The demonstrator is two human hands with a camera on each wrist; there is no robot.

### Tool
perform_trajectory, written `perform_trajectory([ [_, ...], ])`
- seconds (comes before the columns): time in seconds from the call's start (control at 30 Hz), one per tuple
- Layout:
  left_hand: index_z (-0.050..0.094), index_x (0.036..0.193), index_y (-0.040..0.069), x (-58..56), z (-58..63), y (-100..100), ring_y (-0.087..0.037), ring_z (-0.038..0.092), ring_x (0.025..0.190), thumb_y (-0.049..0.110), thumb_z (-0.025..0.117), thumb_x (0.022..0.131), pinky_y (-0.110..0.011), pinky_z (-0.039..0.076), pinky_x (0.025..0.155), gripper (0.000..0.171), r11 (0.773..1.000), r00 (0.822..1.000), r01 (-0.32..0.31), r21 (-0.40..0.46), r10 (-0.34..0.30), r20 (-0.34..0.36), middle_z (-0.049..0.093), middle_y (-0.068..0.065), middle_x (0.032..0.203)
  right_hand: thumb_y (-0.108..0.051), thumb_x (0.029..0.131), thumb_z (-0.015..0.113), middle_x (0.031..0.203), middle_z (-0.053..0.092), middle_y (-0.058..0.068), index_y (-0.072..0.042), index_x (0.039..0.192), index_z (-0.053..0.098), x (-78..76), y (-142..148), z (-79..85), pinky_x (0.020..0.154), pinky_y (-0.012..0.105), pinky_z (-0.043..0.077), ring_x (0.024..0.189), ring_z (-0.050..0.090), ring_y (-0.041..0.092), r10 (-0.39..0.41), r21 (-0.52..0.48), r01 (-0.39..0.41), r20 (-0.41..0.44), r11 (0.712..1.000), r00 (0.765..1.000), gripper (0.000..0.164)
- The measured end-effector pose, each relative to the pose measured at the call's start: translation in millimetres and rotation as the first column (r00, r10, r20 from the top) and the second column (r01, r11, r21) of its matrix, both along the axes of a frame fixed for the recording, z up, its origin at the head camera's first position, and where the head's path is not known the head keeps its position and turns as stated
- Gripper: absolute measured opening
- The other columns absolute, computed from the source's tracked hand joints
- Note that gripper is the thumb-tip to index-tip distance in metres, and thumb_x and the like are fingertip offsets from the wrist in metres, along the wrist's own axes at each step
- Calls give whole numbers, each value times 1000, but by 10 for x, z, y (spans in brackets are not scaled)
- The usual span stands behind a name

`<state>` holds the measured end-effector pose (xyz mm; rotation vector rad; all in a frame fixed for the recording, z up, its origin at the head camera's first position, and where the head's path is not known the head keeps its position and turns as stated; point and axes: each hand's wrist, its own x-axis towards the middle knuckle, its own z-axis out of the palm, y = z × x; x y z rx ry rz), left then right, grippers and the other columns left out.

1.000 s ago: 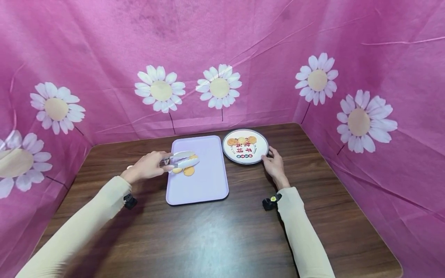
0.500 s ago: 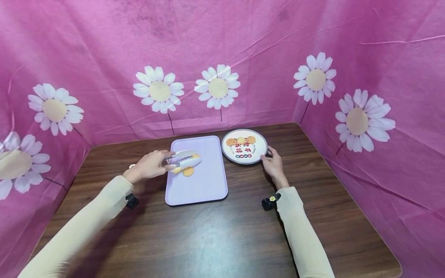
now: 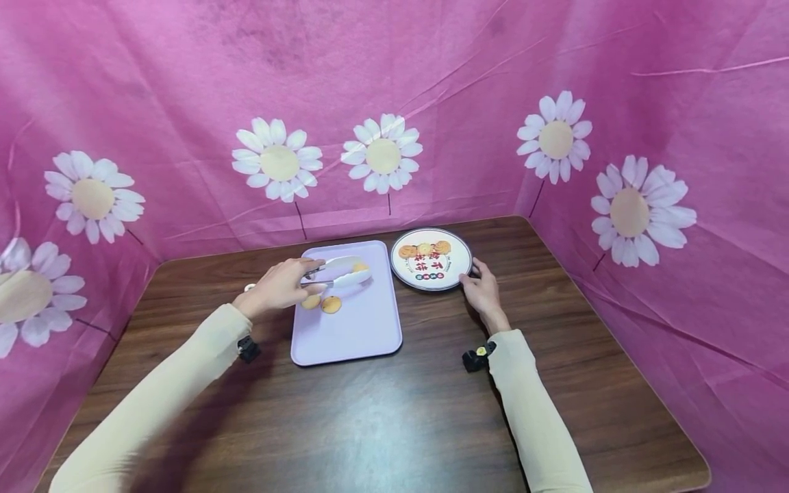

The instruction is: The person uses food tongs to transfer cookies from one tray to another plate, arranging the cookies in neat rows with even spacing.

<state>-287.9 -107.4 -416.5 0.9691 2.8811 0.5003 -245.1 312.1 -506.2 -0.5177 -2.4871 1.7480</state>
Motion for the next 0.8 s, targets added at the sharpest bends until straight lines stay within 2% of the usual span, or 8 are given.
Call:
perform_trajectory([
  [0.27, 58, 147, 4, -44, 3, 188, -25, 61, 93, 33, 71, 98, -45, 53, 77, 58, 1000, 1000, 19, 16, -18, -8, 71, -15, 132, -14, 106, 52, 167, 34, 24, -6, 166, 21, 21, -28, -4, 121, 45, 39, 146, 49, 36, -1, -16, 1, -1, 1000, 1000, 68],
  [0.5, 58, 146, 2, -97, 6, 378, -23, 61, 91, 31, 71, 98, -45, 54, 85, 58, 998, 999, 51, 44, -50, -18, 72, -15, 127, -15, 107, 52, 167, 33, 24, -6, 166, 20, 14, -16, 1, 121, 45, 39, 146, 49, 36, -4, -16, 4, -2, 1000, 1000, 68],
  [0.6, 57, 147, 1, -122, 28, 474, -22, 58, 88, 31, 71, 98, -42, 51, 83, 59, 997, 998, 60, 53, -60, -13, 71, -14, 129, -16, 107, 52, 167, 33, 24, -6, 166, 21, 3, -2, 2, 121, 46, 40, 146, 49, 36, -5, -9, 5, -8, 1000, 1000, 68],
  [0.8, 56, 148, 3, -173, 37, 646, -21, 56, 89, 34, 71, 98, -40, 49, 79, 61, 997, 997, 75, 31, -74, -19, 72, -12, 117, -16, 107, 52, 167, 33, 25, -6, 166, 21, -4, -4, -4, 121, 46, 40, 146, 50, 37, 4, 1, -4, -6, 1000, 1000, 68],
])
